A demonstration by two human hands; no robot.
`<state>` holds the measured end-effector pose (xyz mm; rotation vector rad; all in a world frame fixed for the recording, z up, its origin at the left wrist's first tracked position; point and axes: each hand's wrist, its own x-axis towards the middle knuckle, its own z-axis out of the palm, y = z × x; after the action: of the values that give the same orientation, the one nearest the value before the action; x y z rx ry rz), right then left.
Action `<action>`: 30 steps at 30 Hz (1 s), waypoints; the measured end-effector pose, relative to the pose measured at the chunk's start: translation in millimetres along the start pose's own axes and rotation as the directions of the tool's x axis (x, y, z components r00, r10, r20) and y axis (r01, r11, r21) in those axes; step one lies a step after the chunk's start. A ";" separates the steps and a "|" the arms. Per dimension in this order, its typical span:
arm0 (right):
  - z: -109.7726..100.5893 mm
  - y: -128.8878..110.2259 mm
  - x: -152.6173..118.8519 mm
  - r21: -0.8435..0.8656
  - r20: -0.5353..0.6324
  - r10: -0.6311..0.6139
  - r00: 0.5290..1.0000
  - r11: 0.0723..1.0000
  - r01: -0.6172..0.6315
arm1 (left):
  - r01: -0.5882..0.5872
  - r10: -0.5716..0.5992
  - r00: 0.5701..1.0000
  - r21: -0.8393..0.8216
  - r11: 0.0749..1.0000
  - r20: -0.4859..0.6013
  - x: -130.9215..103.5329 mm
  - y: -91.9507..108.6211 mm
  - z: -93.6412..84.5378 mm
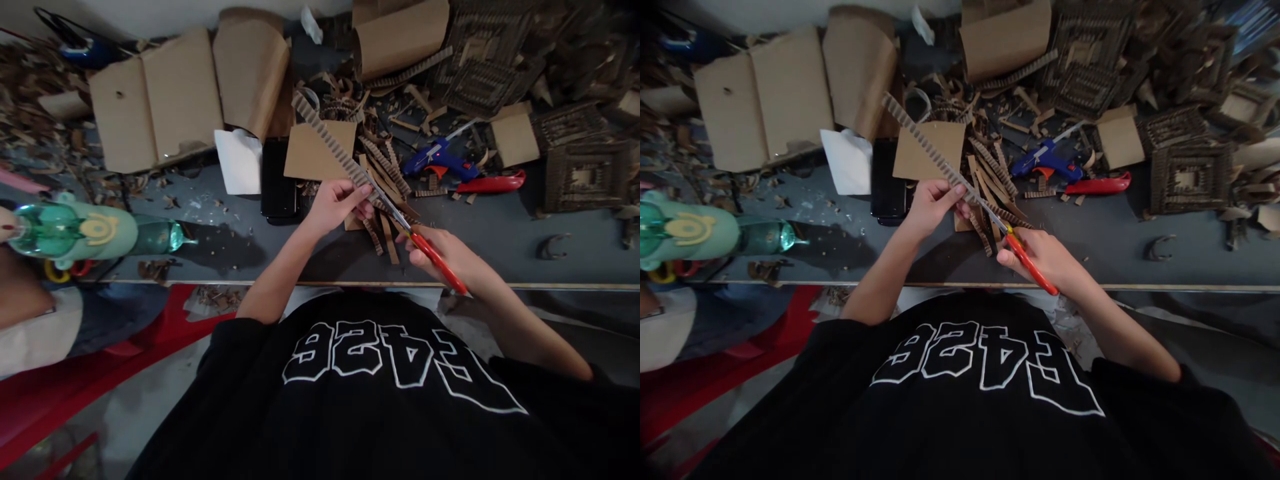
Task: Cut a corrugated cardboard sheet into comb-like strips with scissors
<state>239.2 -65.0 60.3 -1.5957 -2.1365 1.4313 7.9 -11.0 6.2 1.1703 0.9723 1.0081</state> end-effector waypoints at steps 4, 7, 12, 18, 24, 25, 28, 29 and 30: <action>-2.1 0.4 -2.6 0.002 -0.013 -0.018 1.000 1.000 0.018 | -0.002 0.002 1.000 -0.020 1.000 0.022 -2.1 3.6 2.0; -3.3 -1.0 -2.2 -0.057 -0.001 -0.012 1.000 0.998 0.012 | 0.011 -0.010 0.999 -0.023 1.000 0.033 -2.3 3.5 2.2; 0.2 -2.4 2.3 -0.147 -0.076 0.003 0.997 0.989 -0.014 | 0.017 -0.016 1.000 -0.027 1.000 0.025 -3.2 2.0 2.8; 4.7 -3.6 5.6 -0.156 -0.092 0.020 0.996 0.987 -0.034 | 0.019 -0.017 0.998 -0.029 0.999 0.061 1.0 -1.7 -4.7; 1.8 -0.5 1.5 -0.161 -0.077 0.021 0.997 0.986 -0.033 | -0.013 0.013 0.996 0.000 1.000 -0.093 14.6 -5.3 -22.7; 1.2 0.3 0.1 -0.162 -0.078 0.017 0.997 0.986 -0.030 | -0.003 0.004 0.996 0.008 1.000 -0.091 15.1 -4.6 -23.3; -0.7 1.3 -3.7 -0.153 -0.022 0.006 1.000 0.988 -0.010 | 0.047 -0.046 0.998 0.021 0.999 -0.035 12.9 -2.0 -20.8; -1.2 1.2 -4.4 -0.147 0.008 0.008 1.000 0.989 -0.006 | 0.057 -0.057 0.998 0.019 0.998 -0.011 11.5 -1.5 -19.2; -1.7 1.2 -4.8 -0.141 0.034 0.011 0.999 0.990 -0.007 | 0.063 -0.064 0.998 0.015 0.998 0.011 10.0 -1.3 -17.8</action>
<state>243.1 -67.8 62.3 -1.6399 -2.2998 1.3481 -6.4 3.0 1.9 1.1492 1.0033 0.9442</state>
